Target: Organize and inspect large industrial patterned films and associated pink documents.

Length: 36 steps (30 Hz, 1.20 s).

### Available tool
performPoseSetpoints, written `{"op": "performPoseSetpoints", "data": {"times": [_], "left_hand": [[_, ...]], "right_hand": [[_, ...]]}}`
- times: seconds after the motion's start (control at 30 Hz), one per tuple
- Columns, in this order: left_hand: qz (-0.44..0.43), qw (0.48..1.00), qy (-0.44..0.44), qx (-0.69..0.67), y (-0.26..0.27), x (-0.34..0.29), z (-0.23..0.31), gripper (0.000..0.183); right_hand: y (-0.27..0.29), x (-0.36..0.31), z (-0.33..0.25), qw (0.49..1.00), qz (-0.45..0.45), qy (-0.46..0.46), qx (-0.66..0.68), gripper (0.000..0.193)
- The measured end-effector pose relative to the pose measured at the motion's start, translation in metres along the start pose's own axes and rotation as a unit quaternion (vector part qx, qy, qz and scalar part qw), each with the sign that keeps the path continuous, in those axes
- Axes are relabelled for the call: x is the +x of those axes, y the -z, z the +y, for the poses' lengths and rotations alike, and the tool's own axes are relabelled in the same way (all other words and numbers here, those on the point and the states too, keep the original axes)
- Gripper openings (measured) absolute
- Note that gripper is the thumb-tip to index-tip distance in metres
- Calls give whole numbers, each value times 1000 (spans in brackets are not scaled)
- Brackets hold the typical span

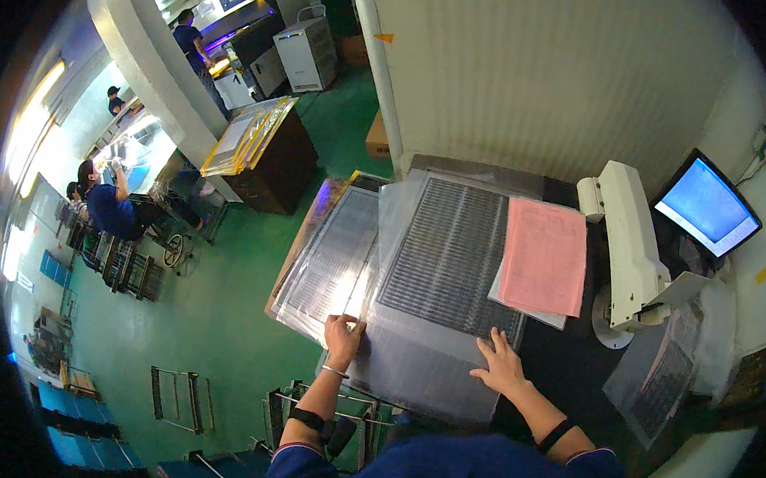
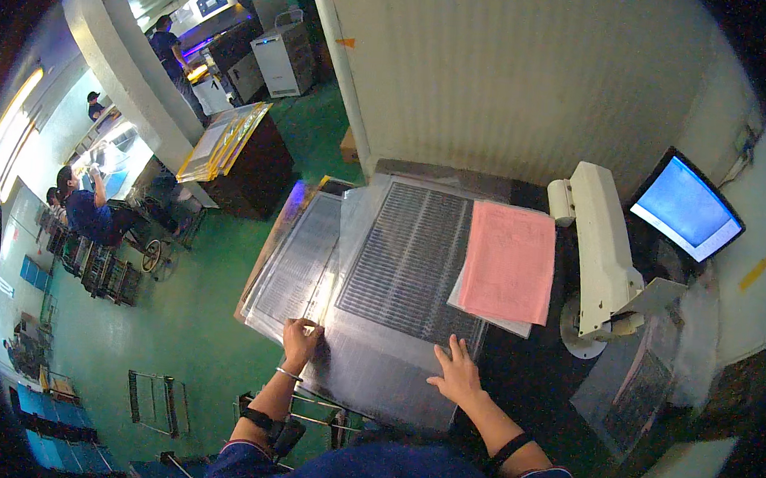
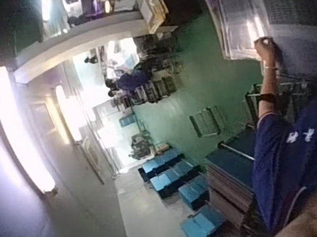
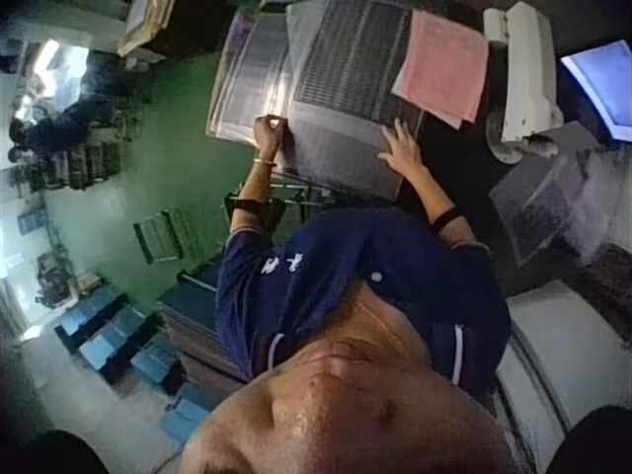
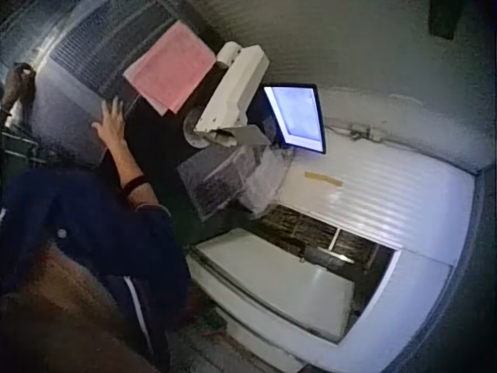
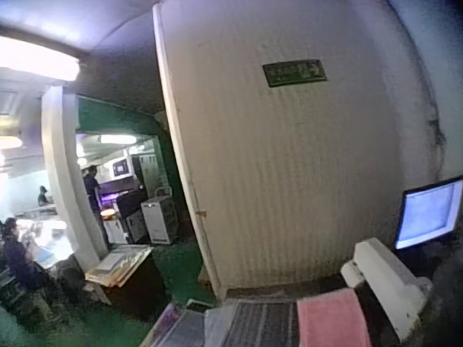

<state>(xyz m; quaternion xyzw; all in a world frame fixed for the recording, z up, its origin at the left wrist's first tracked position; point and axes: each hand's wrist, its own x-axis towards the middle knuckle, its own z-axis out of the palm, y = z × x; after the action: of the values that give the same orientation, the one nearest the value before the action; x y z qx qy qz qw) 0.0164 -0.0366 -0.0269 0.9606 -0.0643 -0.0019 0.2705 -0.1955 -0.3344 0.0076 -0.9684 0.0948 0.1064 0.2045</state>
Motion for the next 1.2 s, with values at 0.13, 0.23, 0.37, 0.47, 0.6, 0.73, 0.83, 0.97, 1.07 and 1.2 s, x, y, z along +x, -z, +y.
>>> {"op": "performPoseSetpoints", "data": {"times": [0.13,0.23,0.37,0.47,0.6,0.73,0.83,0.97,1.07,1.2], "left_hand": [[8,991,76,-108,5,-4,13,27],[14,963,123,-240,12,-5,30,32],[-328,896,203,-218,40,8,27,43],[-339,834,147,-410,59,5,65,39],[-376,614,84,-689,81,-12,138,27],[-386,607,100,-687,93,-38,191,27],[-373,602,66,-703,110,-59,191,27],[-408,599,-16,-689,124,-79,197,34],[-416,595,-81,-683,114,-62,164,49],[-176,869,18,-463,90,-39,90,79]], "right_hand": [[-4,-2,2,1000,1,8,2,78],[-3,-1,4,1000,-10,4,-9,78],[4,0,2,1000,-13,1,8,75],[14,5,-5,998,-35,-2,43,91],[64,-7,-65,985,-5,77,156,116],[83,10,-88,969,146,112,163,106],[90,12,-67,958,240,105,119,65],[106,21,-42,953,252,168,23,39],[152,19,-51,926,300,174,152,34],[227,2,-41,883,356,197,236,29]]}}
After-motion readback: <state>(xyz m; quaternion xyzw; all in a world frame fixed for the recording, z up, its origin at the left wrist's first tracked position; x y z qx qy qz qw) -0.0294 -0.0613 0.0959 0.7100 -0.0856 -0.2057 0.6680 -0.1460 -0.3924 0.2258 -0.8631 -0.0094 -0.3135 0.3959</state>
